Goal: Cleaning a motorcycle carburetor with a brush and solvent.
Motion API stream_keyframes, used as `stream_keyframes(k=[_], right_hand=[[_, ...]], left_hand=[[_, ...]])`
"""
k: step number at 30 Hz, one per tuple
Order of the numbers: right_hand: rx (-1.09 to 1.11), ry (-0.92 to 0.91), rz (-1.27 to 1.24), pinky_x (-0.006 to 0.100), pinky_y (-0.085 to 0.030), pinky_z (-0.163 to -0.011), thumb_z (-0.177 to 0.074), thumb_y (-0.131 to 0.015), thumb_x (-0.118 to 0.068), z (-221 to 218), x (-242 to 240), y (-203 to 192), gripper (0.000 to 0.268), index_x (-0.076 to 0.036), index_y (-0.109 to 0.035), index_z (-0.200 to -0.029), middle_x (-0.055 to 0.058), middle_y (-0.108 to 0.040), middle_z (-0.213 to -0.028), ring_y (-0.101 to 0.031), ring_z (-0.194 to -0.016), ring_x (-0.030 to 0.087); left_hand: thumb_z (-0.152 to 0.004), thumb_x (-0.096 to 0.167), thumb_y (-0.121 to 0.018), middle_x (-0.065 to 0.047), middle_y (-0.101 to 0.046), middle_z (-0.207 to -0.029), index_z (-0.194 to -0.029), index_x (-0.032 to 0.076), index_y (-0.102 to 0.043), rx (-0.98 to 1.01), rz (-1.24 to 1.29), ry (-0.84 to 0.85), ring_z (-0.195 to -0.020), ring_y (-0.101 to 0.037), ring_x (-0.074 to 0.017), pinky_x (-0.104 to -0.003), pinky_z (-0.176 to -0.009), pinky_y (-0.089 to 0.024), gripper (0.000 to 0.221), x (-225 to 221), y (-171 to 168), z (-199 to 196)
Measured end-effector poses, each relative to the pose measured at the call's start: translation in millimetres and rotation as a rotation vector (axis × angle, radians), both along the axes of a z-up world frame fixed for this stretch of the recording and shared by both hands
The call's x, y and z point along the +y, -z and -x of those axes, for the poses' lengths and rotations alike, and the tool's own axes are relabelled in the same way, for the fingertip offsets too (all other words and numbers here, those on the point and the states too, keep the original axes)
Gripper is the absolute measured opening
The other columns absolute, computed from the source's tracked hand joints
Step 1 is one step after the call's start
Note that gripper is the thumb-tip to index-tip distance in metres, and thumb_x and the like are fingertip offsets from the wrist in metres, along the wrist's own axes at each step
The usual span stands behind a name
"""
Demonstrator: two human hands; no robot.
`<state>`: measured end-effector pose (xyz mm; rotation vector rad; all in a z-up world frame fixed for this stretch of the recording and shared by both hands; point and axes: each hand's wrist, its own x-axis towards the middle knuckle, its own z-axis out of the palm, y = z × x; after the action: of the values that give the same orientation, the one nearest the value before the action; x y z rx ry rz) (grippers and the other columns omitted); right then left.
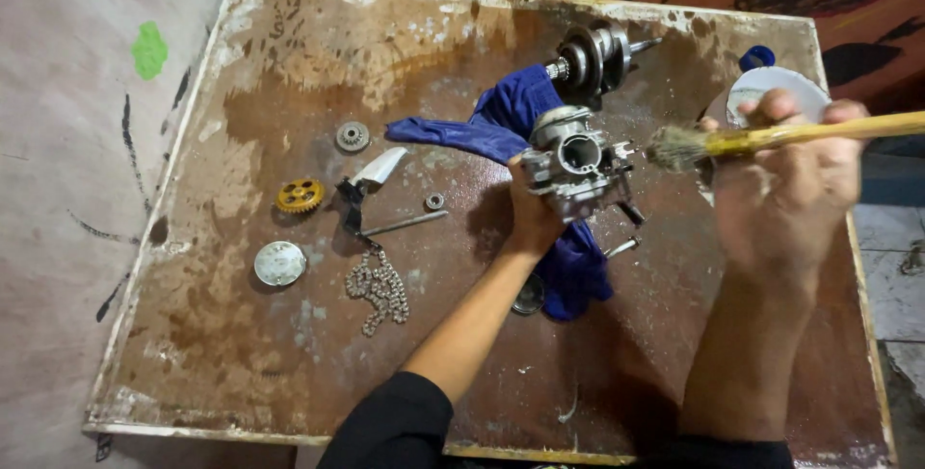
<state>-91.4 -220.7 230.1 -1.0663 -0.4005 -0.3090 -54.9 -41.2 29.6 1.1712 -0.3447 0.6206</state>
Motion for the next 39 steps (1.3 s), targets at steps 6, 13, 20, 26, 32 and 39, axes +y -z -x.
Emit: stream_keyframes(k=[6,13,20,26,32,39], right_hand=[[-0.241,0.332,0.922,0.053,-0.046,-0.107,-0.086,-0.047,0.02,27.2,67.8,-32.9,0.047,-0.004,-0.028,-0.122,0.025,-0.044,-0.111,-0.056,-0.114,0.037],[-0.362,0.328,0.847,0.042,-0.057,-0.109,-0.103,-0.047,0.013,26.7,96.4,33.1,0.034,-0.009,-0.024,-0.118,0.013,-0.052,-0.106,-0.061,-0.094,0.02],[-0.308,0.181,0.671,0.039,-0.064,-0.092,-0.107,-0.042,0.01,10.9,98.6,6.1,0.023,-0.006,-0.027,-0.115,0.011,-0.048,-0.099,-0.066,-0.088,0.021],[-0.444,0.433,0.798,0.036,-0.063,-0.082,-0.108,-0.04,0.012,-1.7,85.8,52.4,0.021,-0.007,-0.033,-0.11,0.012,-0.048,-0.094,-0.064,-0.085,0.023],[-0.356,0.194,0.537,0.038,-0.064,-0.081,-0.113,-0.043,0.006,1.6,75.8,23.5,0.018,-0.01,-0.034,-0.115,0.011,-0.053,-0.095,-0.069,-0.085,0.021],[-0.35,0.242,0.586,0.041,-0.065,-0.087,-0.121,-0.042,0.001,-16.3,75.0,18.3,0.008,-0.007,-0.041,-0.118,0.011,-0.064,-0.102,-0.076,-0.094,0.021]], left_hand=[[-0.082,0.027,-0.089,-0.006,-0.058,-0.123,-0.13,0.004,-0.032,0.015,-0.155,-0.006,-0.109,-0.064,-0.0189,-0.038,-0.095,-0.055,0.079,5.2,-17.0,3.5],[-0.071,0.021,-0.092,-0.018,-0.055,-0.119,-0.128,0.005,-0.052,-0.168,-0.565,-0.476,-0.108,-0.057,-0.0384,-0.048,-0.101,-0.046,0.072,9.9,-23.5,7.8],[-0.085,0.027,-0.085,-0.009,-0.069,-0.109,-0.124,0.01,-0.051,0.094,-0.354,-0.255,-0.099,-0.069,-0.0307,-0.044,-0.094,-0.052,0.054,0.8,-18.2,9.9],[-0.08,0.018,-0.088,-0.017,-0.064,-0.117,-0.132,0.008,-0.044,-0.02,-0.533,-0.438,-0.104,-0.066,-0.0338,-0.042,-0.091,-0.054,0.069,-5.4,4.8,3.8],[-0.075,0.015,-0.09,-0.01,-0.06,-0.11,-0.129,0.007,-0.039,0.02,-0.308,-0.325,-0.098,-0.062,-0.0232,-0.038,-0.088,-0.052,0.075,-2.8,8.1,4.8],[-0.079,0.013,-0.091,-0.005,-0.063,-0.104,-0.115,0.008,-0.05,0.051,-0.28,-0.216,-0.095,-0.063,-0.0198,-0.037,-0.087,-0.053,0.055,-2.3,3.9,-2.7]])
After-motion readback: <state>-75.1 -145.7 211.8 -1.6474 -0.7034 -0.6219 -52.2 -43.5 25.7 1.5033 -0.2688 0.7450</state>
